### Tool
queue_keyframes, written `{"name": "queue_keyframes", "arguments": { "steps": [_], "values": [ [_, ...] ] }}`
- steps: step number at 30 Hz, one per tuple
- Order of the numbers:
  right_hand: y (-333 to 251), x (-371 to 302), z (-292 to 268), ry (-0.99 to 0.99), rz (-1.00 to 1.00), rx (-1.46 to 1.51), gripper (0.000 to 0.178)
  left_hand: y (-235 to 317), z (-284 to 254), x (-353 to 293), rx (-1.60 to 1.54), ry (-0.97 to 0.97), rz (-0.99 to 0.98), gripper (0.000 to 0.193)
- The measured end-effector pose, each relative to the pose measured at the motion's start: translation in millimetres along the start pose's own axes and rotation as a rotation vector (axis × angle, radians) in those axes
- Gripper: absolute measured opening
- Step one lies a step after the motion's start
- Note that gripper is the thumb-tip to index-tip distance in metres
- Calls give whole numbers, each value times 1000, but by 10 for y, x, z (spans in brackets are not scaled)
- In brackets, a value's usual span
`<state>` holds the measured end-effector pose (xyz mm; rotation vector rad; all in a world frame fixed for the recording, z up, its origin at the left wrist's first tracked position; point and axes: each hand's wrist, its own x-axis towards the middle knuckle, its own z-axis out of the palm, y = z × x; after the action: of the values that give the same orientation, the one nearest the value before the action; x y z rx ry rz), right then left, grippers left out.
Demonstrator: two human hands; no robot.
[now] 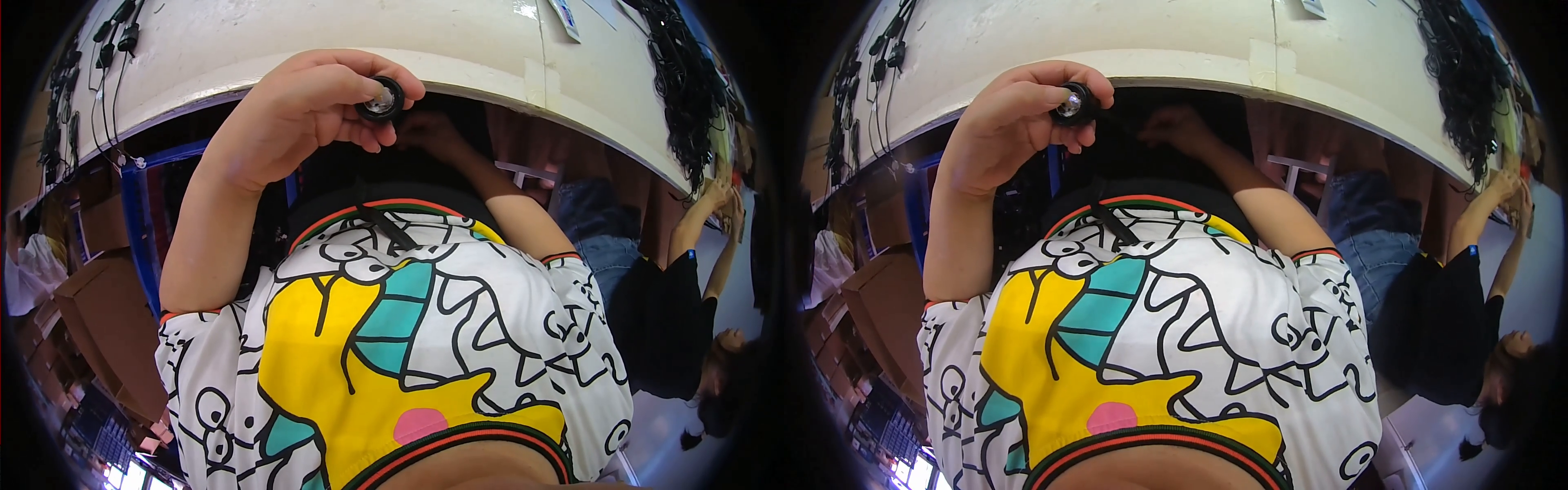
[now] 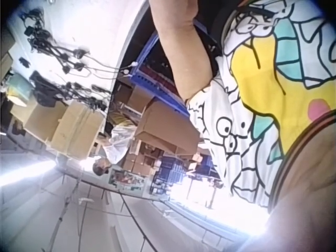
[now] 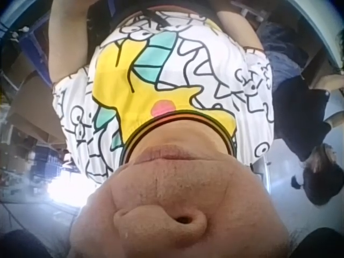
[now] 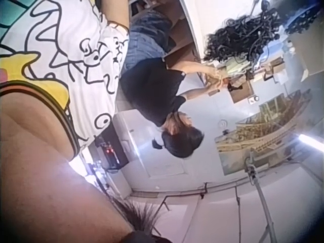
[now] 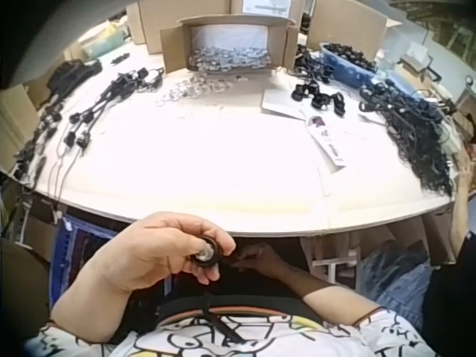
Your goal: The person applies glue from a tube to an electronic housing, then inserts small LED components and a cable into the housing by hand.
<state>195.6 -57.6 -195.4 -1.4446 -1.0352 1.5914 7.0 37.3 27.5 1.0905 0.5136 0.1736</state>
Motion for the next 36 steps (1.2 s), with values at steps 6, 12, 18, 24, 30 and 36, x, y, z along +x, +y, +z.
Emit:
{"name": "queue_keyframes", "arguments": {
  "steps": [6, 12, 18, 24, 30, 36],
  "values": [
    [27, -37, 23, -16, -51, -39, 11, -43, 23, -36, -8, -16, 2, 32],
    [56, -44, 31, 7, -39, -36, 11, -62, 84, 3, 100, 63, -15, 29],
    [-83, 65, -41, 29, -7, -52, 14, 18, 10, 55, -13, 8, 23, 37],
    [-675, -436, -155, -18, -377, -955, 25, 187, 30, -63, 80, 53, 236, 51],
    [-2572, -868, -8, -354, -111, -538, 13, -46, -197, -315, 202, 279, 679, 37],
    [-2840, 649, -325, 387, -842, -1099, 18, -148, -325, -246, 25, 156, 672, 54]
  ]
}}
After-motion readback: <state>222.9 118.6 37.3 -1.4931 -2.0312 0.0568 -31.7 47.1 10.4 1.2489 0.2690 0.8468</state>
